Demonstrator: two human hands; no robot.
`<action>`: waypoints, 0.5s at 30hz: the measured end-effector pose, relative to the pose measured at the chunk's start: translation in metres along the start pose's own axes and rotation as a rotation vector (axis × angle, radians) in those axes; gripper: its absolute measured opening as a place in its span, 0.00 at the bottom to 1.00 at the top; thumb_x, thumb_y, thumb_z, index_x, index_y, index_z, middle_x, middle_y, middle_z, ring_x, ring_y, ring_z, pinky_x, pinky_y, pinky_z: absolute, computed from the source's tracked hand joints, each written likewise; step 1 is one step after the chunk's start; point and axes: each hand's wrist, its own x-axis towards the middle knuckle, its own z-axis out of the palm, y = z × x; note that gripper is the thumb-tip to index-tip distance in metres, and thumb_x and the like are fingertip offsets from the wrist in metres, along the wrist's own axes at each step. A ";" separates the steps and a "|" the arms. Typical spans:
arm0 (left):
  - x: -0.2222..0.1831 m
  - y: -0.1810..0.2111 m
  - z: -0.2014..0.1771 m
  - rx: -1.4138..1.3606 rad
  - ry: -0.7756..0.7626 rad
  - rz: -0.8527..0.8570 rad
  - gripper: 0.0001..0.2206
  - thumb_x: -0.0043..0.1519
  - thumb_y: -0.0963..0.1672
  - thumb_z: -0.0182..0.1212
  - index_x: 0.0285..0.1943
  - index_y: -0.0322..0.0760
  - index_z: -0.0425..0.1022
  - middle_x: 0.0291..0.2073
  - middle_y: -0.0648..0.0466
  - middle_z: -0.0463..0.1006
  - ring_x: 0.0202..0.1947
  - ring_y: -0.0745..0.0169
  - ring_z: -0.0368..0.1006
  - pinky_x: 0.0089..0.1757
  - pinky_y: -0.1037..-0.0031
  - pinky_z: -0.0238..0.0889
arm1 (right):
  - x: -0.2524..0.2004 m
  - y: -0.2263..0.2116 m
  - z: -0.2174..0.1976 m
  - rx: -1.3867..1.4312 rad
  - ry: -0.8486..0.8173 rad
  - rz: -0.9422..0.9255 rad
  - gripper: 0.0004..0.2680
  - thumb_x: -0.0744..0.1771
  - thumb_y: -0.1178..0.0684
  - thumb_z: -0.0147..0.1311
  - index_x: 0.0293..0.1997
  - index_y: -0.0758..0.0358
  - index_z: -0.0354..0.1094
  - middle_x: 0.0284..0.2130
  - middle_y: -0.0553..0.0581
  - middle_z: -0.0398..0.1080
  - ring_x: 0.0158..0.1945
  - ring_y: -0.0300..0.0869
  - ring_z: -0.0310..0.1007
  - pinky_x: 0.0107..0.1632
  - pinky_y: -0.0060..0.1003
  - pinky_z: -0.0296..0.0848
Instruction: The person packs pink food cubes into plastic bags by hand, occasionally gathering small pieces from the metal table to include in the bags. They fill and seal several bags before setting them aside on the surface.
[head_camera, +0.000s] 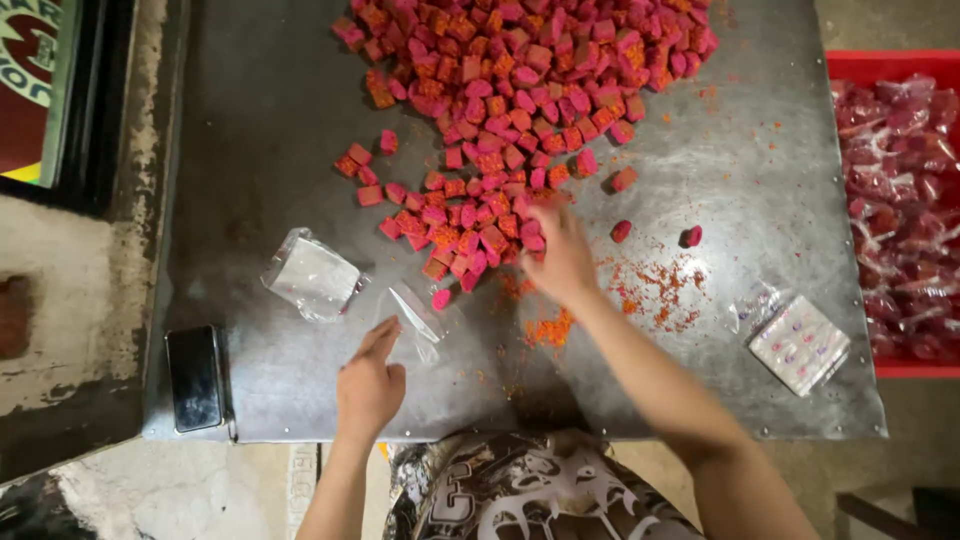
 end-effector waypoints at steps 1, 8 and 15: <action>-0.001 0.001 0.000 -0.011 -0.004 -0.005 0.25 0.49 0.36 0.53 0.58 0.36 0.76 0.63 0.53 0.75 0.51 0.47 0.78 0.49 0.63 0.72 | 0.018 0.010 0.001 -0.128 -0.089 0.023 0.28 0.59 0.53 0.65 0.68 0.51 0.60 0.68 0.76 0.51 0.67 0.70 0.55 0.63 0.56 0.64; -0.017 0.015 0.012 -0.045 -0.114 -0.005 0.26 0.47 0.36 0.54 0.59 0.35 0.76 0.61 0.53 0.74 0.47 0.45 0.78 0.48 0.61 0.71 | 0.049 0.049 0.063 -0.025 -0.146 -0.046 0.32 0.57 0.47 0.71 0.69 0.41 0.59 0.70 0.71 0.48 0.68 0.70 0.51 0.64 0.58 0.61; -0.009 0.032 0.014 -0.069 -0.145 0.005 0.25 0.48 0.36 0.53 0.58 0.34 0.76 0.62 0.53 0.74 0.42 0.44 0.79 0.46 0.61 0.71 | 0.034 0.047 0.082 -0.026 0.098 -0.097 0.22 0.60 0.47 0.70 0.58 0.53 0.68 0.62 0.67 0.61 0.65 0.65 0.57 0.64 0.58 0.63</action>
